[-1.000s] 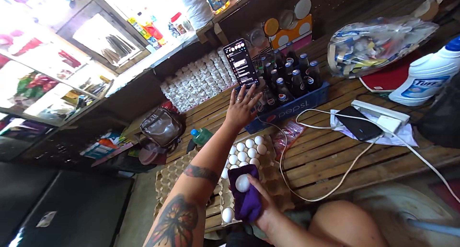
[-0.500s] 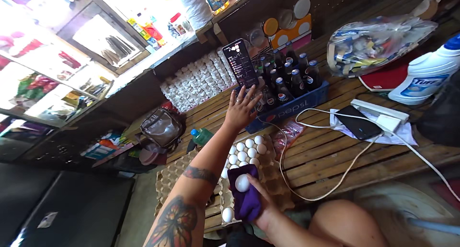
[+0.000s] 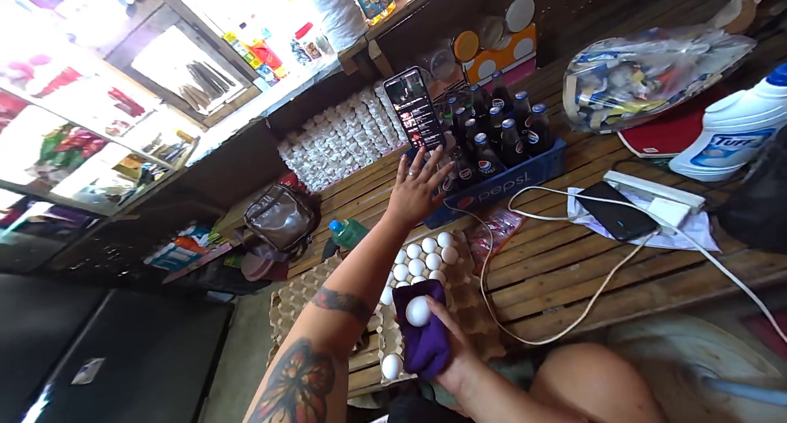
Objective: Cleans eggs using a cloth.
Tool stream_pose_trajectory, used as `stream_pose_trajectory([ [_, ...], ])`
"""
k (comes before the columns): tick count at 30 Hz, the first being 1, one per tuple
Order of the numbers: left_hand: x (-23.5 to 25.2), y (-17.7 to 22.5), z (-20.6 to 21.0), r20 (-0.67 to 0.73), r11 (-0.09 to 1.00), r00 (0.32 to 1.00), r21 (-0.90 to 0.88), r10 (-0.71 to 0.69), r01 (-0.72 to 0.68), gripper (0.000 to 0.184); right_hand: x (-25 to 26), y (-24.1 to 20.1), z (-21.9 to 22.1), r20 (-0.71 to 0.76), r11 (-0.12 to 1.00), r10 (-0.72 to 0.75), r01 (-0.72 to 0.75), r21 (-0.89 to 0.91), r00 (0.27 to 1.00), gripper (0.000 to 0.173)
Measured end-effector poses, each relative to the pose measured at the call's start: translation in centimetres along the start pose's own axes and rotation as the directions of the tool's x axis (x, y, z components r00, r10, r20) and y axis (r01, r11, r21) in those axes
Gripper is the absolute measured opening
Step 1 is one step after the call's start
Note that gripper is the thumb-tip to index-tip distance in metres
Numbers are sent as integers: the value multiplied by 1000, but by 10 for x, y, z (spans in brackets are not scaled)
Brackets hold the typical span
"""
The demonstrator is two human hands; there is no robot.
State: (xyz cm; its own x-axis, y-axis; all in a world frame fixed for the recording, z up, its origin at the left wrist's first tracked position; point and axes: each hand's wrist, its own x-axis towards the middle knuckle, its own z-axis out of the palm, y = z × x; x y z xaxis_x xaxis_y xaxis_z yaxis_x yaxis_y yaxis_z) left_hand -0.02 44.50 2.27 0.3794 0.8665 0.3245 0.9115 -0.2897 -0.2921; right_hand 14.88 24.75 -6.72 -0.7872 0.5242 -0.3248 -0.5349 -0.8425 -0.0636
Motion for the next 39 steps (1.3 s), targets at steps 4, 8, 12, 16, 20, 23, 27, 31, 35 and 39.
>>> stream_pose_trajectory([
  [4, -27, 16, -24, -27, 998, 999, -49, 46, -48, 55, 0, 1, -1, 11, 1000, -10, 10, -20, 1000, 44],
  [8, -80, 41, -57, -56, 981, 990, -135, 132, -139, 45, 0, 2, -3, 32, 1000, -8, 9, -28, 999, 43],
  [12, -141, 63, -88, 2, 940, 993, -324, 115, -108, 35, 1, 6, -3, 69, 999, -38, 39, -14, 997, 30],
  [16, -191, 74, -79, -3, 928, 988, -344, -155, 145, 35, 2, 7, -1, 53, 998, -26, 29, -49, 998, 28],
  [20, -219, 86, -64, 174, 863, 925, -335, -337, 377, 46, 0, 15, 1, -26, 992, 5, -8, -124, 1000, 29],
  [23, -231, 97, -56, 184, 853, 911, -322, -369, 410, 49, 2, 19, -1, -37, 984, 50, -55, -171, 998, 40],
  [27, -240, 110, -53, 135, 864, 922, -321, -363, 388, 46, 4, 18, -2, -104, 969, 39, -63, -239, 994, 45],
  [31, -242, 106, -53, 66, 848, 919, -365, -388, 385, 44, 4, 18, -1, -61, 948, -34, 12, -319, 998, 52],
  [35, -234, 89, -51, 134, 742, 825, -376, -549, 555, 49, -6, 26, 4, 37, 799, -187, 174, -576, 982, 56],
  [39, -227, 102, -57, 159, 730, 834, -416, -528, 542, 47, -3, 23, 5, -8, 774, -288, 228, -591, 958, 54],
])
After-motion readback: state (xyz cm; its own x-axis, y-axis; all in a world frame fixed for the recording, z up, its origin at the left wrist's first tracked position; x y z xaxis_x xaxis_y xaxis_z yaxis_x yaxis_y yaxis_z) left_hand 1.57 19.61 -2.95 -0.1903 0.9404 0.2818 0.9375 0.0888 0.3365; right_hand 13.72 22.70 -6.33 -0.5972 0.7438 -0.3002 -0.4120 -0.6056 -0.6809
